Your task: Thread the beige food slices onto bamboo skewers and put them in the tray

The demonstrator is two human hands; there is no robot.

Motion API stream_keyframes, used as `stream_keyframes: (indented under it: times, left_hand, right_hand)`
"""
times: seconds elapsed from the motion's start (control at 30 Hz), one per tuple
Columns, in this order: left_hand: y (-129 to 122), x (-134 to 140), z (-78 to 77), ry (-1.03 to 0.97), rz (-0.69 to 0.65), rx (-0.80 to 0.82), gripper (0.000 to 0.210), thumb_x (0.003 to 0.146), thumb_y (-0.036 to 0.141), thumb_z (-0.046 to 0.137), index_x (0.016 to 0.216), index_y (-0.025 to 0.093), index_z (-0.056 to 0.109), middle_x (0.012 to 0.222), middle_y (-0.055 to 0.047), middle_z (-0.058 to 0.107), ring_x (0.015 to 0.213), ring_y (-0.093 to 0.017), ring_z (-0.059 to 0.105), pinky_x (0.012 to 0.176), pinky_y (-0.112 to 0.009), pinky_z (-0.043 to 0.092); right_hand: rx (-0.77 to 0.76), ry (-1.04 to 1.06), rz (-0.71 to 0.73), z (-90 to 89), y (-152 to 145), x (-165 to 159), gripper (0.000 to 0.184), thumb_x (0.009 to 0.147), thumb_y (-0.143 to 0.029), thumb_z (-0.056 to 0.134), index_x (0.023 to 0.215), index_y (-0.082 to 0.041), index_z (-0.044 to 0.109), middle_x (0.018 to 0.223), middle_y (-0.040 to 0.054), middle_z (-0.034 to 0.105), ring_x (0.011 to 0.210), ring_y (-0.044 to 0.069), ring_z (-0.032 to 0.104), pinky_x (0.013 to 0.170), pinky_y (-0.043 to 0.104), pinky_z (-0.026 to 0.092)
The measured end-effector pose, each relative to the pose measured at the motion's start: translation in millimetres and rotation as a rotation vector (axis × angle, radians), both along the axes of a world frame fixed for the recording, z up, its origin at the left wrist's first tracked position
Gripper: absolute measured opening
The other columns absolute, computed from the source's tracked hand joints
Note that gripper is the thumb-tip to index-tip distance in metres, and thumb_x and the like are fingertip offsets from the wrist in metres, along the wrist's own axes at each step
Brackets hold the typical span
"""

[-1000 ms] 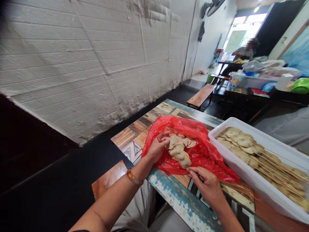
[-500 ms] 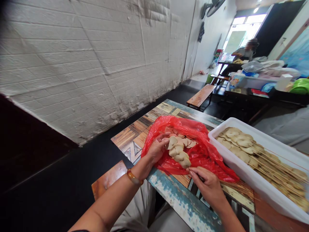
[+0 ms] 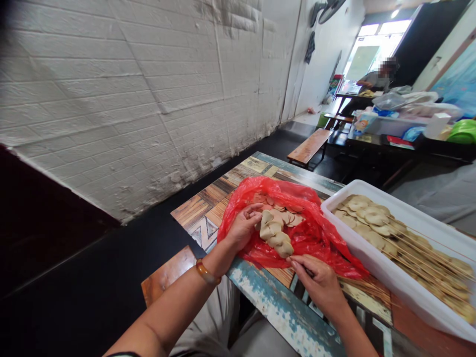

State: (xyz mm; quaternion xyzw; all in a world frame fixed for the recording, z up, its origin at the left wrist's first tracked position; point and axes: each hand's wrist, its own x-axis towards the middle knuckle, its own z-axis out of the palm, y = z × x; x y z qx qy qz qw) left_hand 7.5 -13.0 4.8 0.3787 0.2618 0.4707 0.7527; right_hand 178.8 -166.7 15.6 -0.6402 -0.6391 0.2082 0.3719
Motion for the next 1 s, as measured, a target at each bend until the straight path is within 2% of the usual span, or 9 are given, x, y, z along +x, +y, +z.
stream_keyframes:
  times: [0.17,0.5,0.73,1.0]
  left_hand:
    - [0,-1,1.6,0.052,0.016,0.066,0.047,0.059,0.027,0.076,0.101,0.014,0.060,0.065,0.002,0.057,0.056,-0.006,0.047,0.055,-0.019,0.032]
    - [-1,-1,3.0,0.017,0.025,0.117,0.043,0.061,0.023,0.073,0.102,0.014,0.059,0.066,0.003,0.058,0.054,-0.006,0.046,0.056,-0.020,0.033]
    - [-3,0,7.6,0.121,0.085,0.209,0.042,0.064,0.021,0.069,0.103,0.014,0.057,0.067,0.002,0.058,0.059,-0.007,0.050,0.058,-0.020,0.037]
    - [-1,2,2.3,0.261,0.190,0.340,0.038,0.065,0.015,0.062,0.103,0.016,0.059,0.068,0.000,0.059,0.063,-0.010,0.053,0.061,-0.021,0.040]
  right_hand:
    - [-0.008,0.006,-0.023,2.1,0,-7,0.028,0.083,-0.040,0.051,0.085,-0.022,0.072,0.088,0.0066,0.073,0.081,0.021,0.068,0.073,0.030,0.054]
    - [-0.064,0.071,-0.045,-0.4,-1,-7,0.029,0.082,-0.041,0.051,0.085,-0.021,0.071,0.088,0.0064,0.073,0.080,0.020,0.068,0.071,0.027,0.054]
    - [-0.080,0.093,-0.064,0.1,-1,-10,0.030,0.082,-0.043,0.052,0.084,-0.020,0.072,0.083,0.0060,0.073,0.074,0.019,0.068,0.068,0.026,0.054]
    - [-0.064,0.110,-0.081,1.1,0,-16,0.032,0.080,-0.046,0.054,0.081,-0.019,0.072,0.080,0.0068,0.073,0.073,0.020,0.068,0.066,0.025,0.054]
